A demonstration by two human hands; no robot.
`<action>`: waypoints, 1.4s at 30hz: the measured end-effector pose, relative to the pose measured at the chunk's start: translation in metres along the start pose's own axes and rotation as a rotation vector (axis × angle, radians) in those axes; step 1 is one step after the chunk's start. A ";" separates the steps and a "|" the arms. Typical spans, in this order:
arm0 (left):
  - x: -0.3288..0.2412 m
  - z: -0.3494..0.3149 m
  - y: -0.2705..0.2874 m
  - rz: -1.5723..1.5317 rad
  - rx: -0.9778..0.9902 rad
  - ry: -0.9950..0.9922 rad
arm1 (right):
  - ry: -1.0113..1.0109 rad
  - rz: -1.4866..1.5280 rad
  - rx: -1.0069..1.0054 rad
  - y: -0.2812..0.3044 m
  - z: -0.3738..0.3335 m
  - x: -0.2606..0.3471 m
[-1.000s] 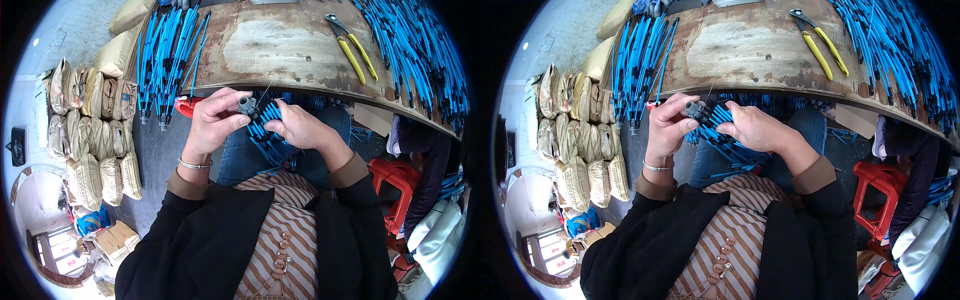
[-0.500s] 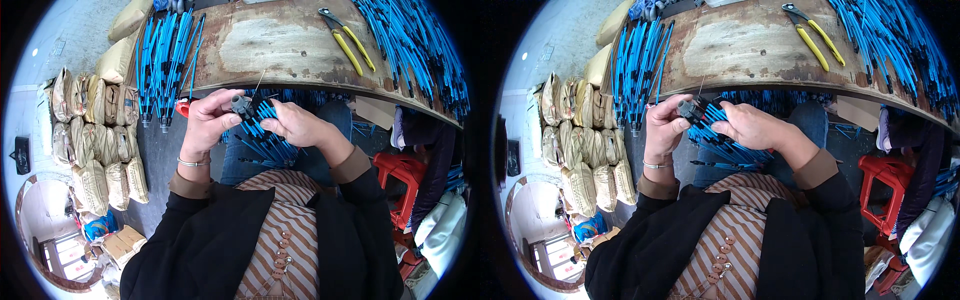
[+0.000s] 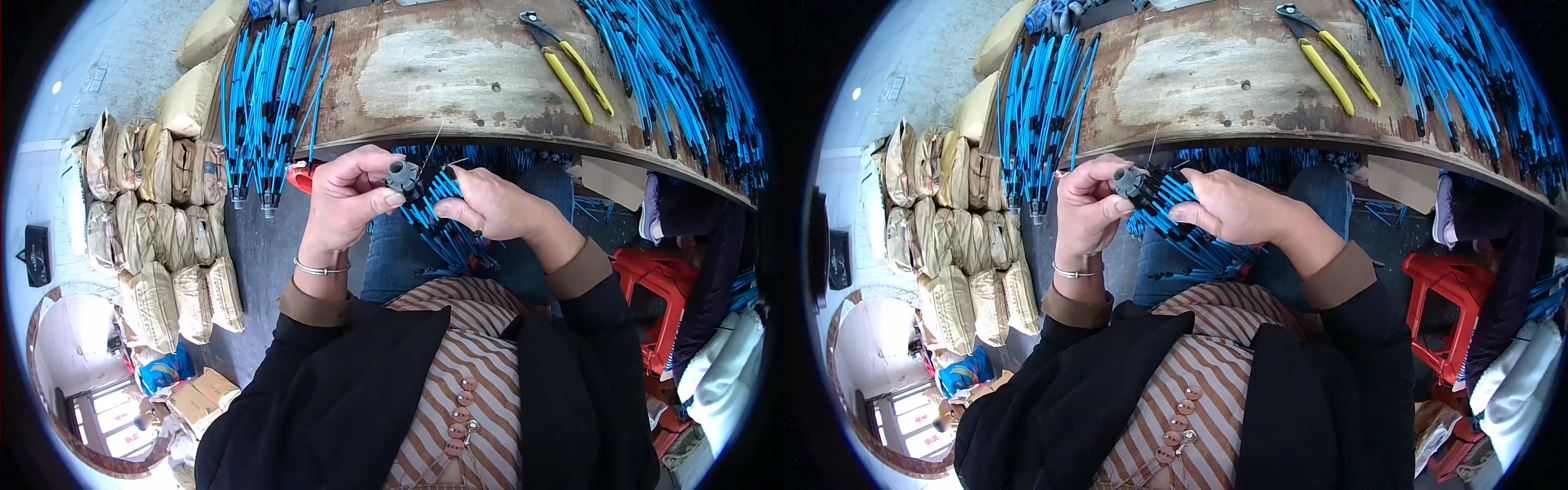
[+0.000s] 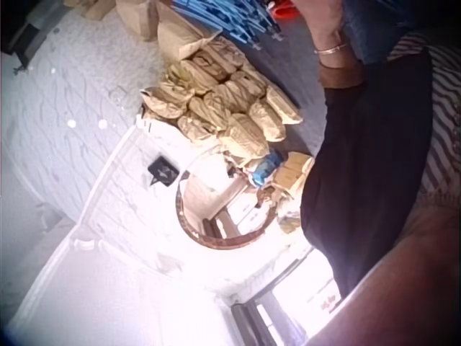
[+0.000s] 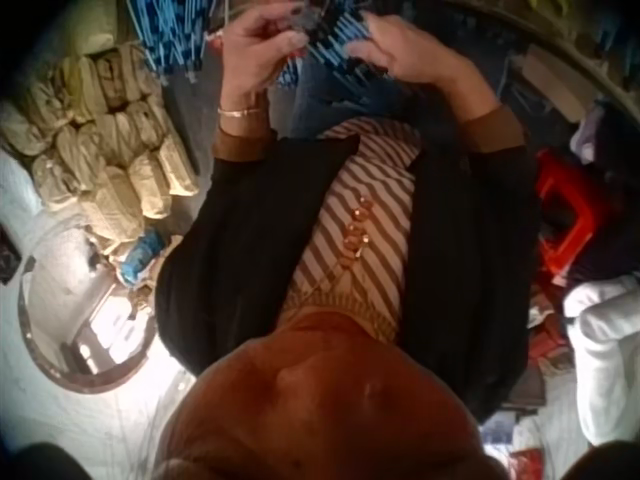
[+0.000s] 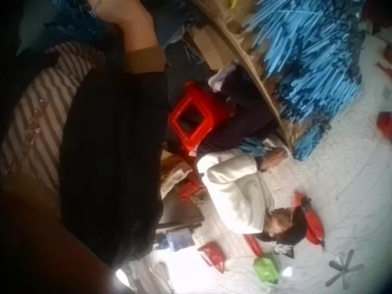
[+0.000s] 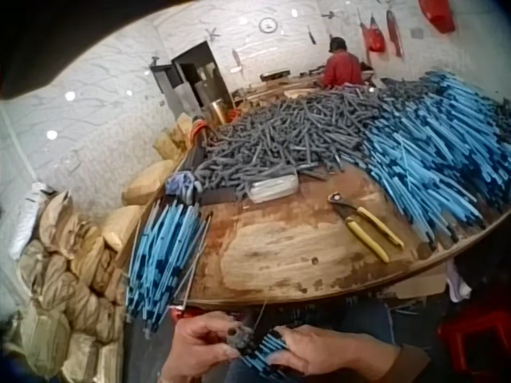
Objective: The person inserts blue electrical wire bundles into black connector blocks by hand.
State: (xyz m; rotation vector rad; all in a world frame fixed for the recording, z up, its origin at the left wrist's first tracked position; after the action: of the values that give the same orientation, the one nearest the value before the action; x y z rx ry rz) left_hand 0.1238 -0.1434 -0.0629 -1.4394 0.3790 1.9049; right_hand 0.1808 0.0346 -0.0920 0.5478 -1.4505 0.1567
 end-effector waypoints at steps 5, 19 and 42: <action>0.000 0.002 0.005 0.017 0.116 0.017 | 0.061 0.002 0.082 0.005 -0.001 -0.006; 0.005 0.018 -0.006 -0.065 -0.015 0.256 | -0.063 0.130 -0.118 -0.002 -0.010 -0.010; 0.026 0.028 0.002 -0.126 -0.104 0.250 | -0.175 0.049 -0.423 -0.013 -0.003 -0.020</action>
State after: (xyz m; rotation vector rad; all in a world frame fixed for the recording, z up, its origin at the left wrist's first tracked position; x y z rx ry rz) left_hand 0.0992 -0.1186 -0.0777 -1.7355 0.3010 1.6707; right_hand 0.1861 0.0290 -0.1143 0.1821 -1.6112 -0.1625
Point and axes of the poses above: each hand's wrist, its own z-axis towards the middle knuckle, its own y-axis out of the back of the hand, x = y × z, the point moved 2 cm from there along z, towards the middle knuckle, and after that the axes turned 6 degrees about -y, right-handed, at the moved point
